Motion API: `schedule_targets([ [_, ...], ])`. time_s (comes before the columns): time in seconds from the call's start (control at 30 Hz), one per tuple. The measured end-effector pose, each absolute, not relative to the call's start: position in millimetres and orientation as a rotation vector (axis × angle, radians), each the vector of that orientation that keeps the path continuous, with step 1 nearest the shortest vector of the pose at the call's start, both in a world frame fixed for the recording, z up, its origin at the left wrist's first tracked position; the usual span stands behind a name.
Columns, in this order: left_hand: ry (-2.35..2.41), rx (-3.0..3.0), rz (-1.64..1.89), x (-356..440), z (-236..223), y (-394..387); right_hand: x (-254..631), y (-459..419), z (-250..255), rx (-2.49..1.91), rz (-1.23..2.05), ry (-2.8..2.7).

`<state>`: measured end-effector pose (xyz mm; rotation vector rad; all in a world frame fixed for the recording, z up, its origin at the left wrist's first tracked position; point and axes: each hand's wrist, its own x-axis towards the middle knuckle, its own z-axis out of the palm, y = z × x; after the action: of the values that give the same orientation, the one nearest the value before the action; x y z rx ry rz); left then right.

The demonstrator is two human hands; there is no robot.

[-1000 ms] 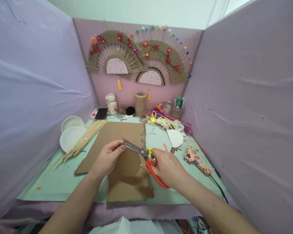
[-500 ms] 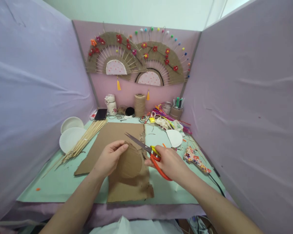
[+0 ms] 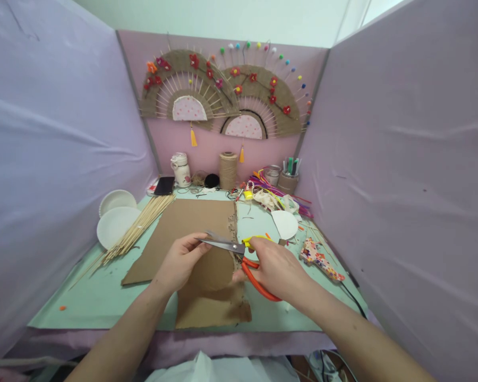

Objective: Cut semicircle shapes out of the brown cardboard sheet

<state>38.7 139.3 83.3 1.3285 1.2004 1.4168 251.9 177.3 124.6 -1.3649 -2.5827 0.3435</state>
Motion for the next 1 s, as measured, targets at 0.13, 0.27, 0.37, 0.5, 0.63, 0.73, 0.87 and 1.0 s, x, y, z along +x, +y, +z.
schedule_targets([
  [0.13, 1.187, 1.338, 1.409, 40, 83, 138, 253, 175, 125, -1.383, 0.320, -2.593],
  [0.27, 1.177, 1.368, 1.387, 42, 87, 135, 255, 172, 127, -1.430, 0.309, -2.596],
  [0.37, 1.178, 1.391, 1.376, 42, 89, 134, 256, 172, 128, -1.444, 0.285, -2.618],
  [0.5, 1.190, 1.398, 1.371, 42, 87, 134, 257, 172, 126, -1.469, 0.234, -2.635],
  [0.63, 1.195, 1.380, 1.357, 41, 86, 134, 259, 172, 125, -1.461, 0.199, -2.643],
  [0.73, 1.209, 1.368, 1.342, 42, 86, 134, 260, 173, 124, -1.463, 0.179, -2.635],
  [0.87, 1.211, 1.335, 1.351, 44, 86, 136, 261, 178, 118, -1.437, 0.256, -2.589],
  [1.0, 1.258, 1.321, 1.336, 44, 86, 136, 257, 182, 110, -1.349, 0.370, -2.532],
])
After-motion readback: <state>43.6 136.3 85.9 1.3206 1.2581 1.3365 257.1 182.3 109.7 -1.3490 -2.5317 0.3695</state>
